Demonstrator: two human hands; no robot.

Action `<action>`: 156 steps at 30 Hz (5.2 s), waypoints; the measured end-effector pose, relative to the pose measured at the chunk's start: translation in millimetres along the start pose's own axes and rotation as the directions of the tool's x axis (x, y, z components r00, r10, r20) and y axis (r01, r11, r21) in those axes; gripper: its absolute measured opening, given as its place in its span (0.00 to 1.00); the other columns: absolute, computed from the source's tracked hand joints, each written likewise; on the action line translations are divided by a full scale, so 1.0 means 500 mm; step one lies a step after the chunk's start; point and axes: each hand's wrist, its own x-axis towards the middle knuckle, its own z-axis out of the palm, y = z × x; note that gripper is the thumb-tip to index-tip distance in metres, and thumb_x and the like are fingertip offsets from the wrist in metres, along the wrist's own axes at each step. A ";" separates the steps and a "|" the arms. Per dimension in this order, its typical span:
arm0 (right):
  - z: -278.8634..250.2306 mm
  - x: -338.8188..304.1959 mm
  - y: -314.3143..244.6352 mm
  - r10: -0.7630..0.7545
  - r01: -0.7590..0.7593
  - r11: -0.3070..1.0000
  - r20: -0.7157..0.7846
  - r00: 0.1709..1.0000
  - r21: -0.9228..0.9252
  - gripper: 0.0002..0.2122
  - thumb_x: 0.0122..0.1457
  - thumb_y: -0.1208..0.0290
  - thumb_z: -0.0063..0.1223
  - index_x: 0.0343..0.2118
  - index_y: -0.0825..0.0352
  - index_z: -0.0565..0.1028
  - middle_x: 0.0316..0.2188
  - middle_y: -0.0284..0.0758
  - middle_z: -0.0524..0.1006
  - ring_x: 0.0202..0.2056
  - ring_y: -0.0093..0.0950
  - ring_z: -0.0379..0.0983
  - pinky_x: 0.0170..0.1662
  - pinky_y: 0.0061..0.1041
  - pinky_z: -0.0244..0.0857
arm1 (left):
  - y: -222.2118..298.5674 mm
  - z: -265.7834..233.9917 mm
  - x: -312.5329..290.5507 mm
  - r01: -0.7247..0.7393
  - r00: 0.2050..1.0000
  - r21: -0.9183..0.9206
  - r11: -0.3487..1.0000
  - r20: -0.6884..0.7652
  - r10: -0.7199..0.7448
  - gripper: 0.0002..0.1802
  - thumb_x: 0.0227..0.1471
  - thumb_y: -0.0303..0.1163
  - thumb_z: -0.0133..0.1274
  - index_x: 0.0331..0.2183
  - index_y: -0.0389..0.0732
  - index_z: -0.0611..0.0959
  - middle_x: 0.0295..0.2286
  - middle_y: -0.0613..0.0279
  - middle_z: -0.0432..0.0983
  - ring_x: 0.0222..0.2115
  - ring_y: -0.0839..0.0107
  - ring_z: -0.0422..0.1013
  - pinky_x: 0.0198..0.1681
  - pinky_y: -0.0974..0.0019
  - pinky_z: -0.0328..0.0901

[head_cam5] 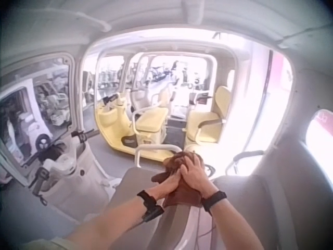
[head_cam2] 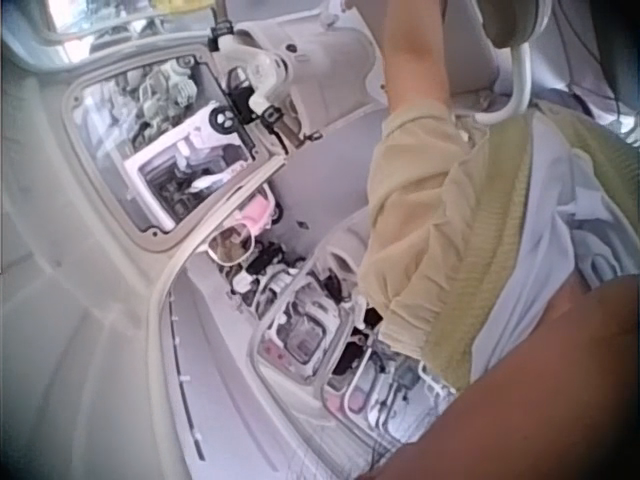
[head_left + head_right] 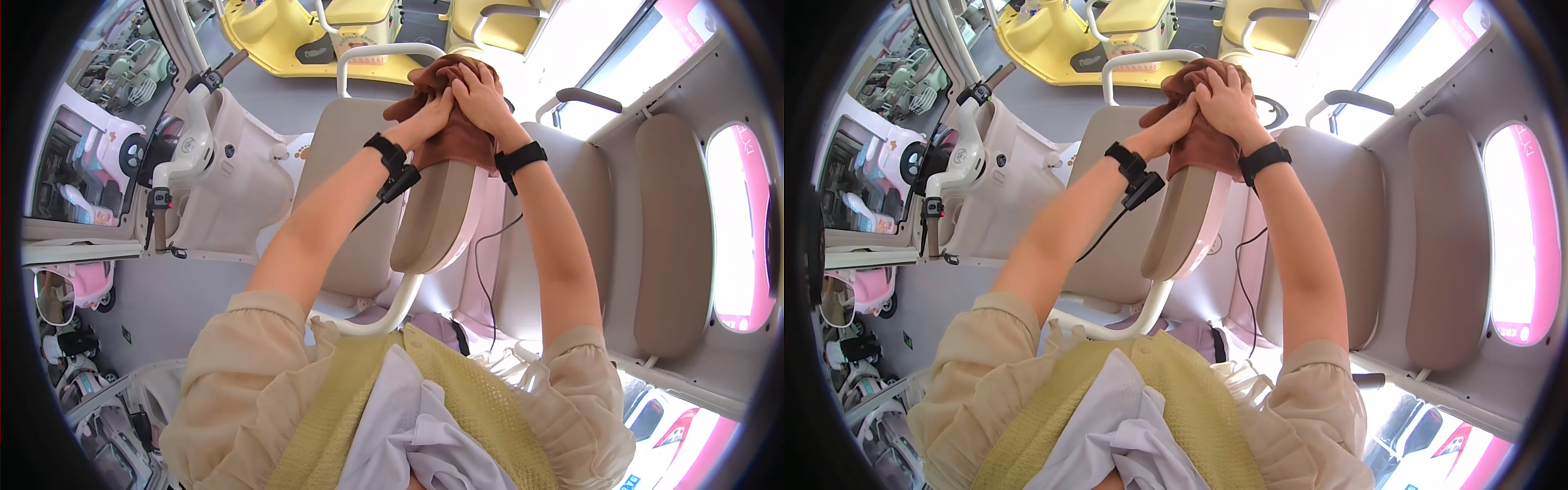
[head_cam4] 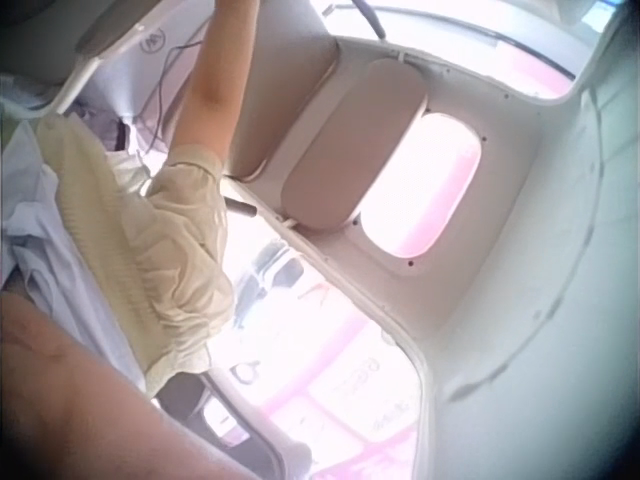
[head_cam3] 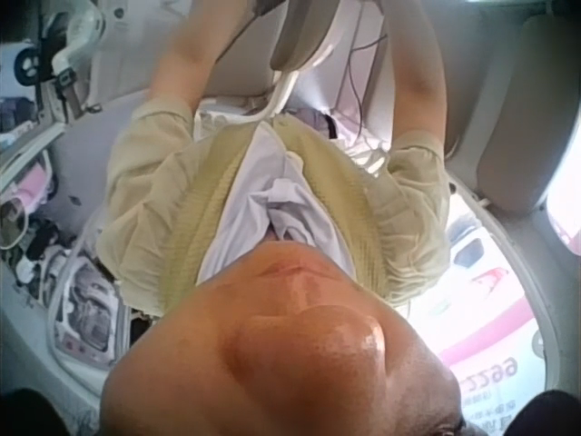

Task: Cleaning and wiping down the seats and armrests of multiple electric scooters or bikes using a cloth.

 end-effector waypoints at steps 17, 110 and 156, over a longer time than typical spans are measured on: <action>-0.108 -0.200 -0.119 0.143 -0.084 0.951 -0.182 0.973 0.298 0.10 0.49 0.70 0.42 0.34 0.66 0.66 0.39 0.46 0.63 0.39 0.46 0.59 0.43 0.35 0.54 | -0.003 -0.007 -0.178 -0.218 0.946 0.294 0.931 -0.169 0.275 0.10 0.50 0.34 0.38 0.29 0.38 0.71 0.17 0.66 0.63 0.20 0.79 0.61 0.24 0.77 0.58; -0.159 -0.149 -0.104 0.211 -0.165 0.947 -0.143 0.967 0.277 0.06 0.48 0.76 0.43 0.29 0.71 0.63 0.28 0.45 0.66 0.31 0.41 0.63 0.35 0.31 0.58 | 0.075 0.046 -0.137 -0.221 0.964 -0.087 0.971 0.132 0.231 0.17 0.48 0.26 0.33 0.42 0.36 0.66 0.39 0.51 0.65 0.41 0.64 0.62 0.43 0.69 0.56; -0.156 -0.183 -0.185 -0.405 0.537 0.831 0.499 0.766 -0.149 0.10 0.44 0.61 0.46 0.17 0.62 0.73 0.27 0.29 0.66 0.33 0.28 0.57 0.32 0.27 0.52 | 0.022 -0.035 -0.292 -0.408 0.640 0.732 0.546 0.656 -0.401 0.25 0.38 0.36 0.49 0.42 0.43 0.67 0.40 0.60 0.62 0.42 0.69 0.59 0.42 0.71 0.55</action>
